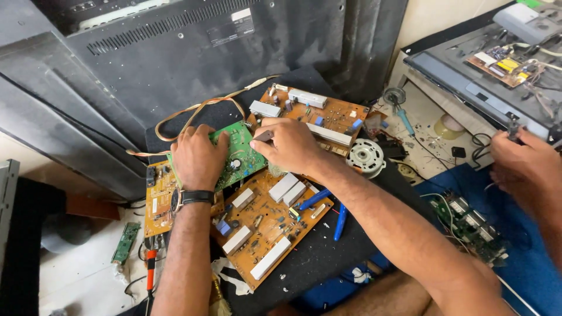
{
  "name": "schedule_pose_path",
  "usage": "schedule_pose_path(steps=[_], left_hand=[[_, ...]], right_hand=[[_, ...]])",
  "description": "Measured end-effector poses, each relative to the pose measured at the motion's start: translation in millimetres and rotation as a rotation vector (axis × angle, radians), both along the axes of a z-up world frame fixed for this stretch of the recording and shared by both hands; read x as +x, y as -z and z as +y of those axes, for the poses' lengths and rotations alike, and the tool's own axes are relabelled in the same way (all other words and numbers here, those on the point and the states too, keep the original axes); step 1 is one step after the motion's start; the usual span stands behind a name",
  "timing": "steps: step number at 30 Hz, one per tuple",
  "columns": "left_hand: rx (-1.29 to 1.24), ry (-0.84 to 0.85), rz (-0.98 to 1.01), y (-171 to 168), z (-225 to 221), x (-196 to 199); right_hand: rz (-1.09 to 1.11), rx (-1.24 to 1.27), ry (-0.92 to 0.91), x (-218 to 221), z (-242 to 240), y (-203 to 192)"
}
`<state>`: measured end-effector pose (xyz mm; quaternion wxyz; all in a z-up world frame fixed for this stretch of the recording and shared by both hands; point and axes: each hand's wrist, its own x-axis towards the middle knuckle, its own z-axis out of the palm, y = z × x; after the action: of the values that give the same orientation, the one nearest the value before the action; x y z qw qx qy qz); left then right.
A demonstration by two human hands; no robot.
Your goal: The person is cleaning and inspecting various circuit boards from an electronic device using a scraper and pliers.
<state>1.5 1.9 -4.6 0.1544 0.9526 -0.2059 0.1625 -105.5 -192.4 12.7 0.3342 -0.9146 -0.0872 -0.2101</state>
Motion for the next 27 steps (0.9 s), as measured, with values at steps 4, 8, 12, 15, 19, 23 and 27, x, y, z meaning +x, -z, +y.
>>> schedule_pose_path(steps=[4, 8, 12, 15, 19, 23, 27], left_hand=[[0.001, 0.005, 0.019, -2.8, 0.9, -1.4], [-0.006, 0.008, 0.029, -7.0, 0.2, -6.0], [0.003, -0.012, 0.047, -8.8, -0.8, -7.2], [-0.003, -0.001, 0.047, -8.4, -0.3, -6.5], [0.002, 0.004, 0.047, -7.5, -0.4, -5.8], [0.001, 0.01, 0.04, -4.0, 0.1, -4.7], [0.01, -0.003, 0.057, -5.1, -1.4, -4.4]], right_hand=[[0.028, 0.022, -0.08, -2.5, -0.4, -3.0], [0.035, 0.024, -0.051, -1.4, -1.1, 0.1], [0.017, 0.033, -0.045, -0.2, 0.5, -1.3], [0.011, 0.021, -0.033, 2.2, -2.2, 0.4], [0.041, 0.059, -0.073, -0.6, -0.2, -1.1], [0.007, 0.04, -0.041, -3.6, 0.3, -6.0], [-0.013, 0.029, -0.028, -1.1, -1.0, -5.7]])
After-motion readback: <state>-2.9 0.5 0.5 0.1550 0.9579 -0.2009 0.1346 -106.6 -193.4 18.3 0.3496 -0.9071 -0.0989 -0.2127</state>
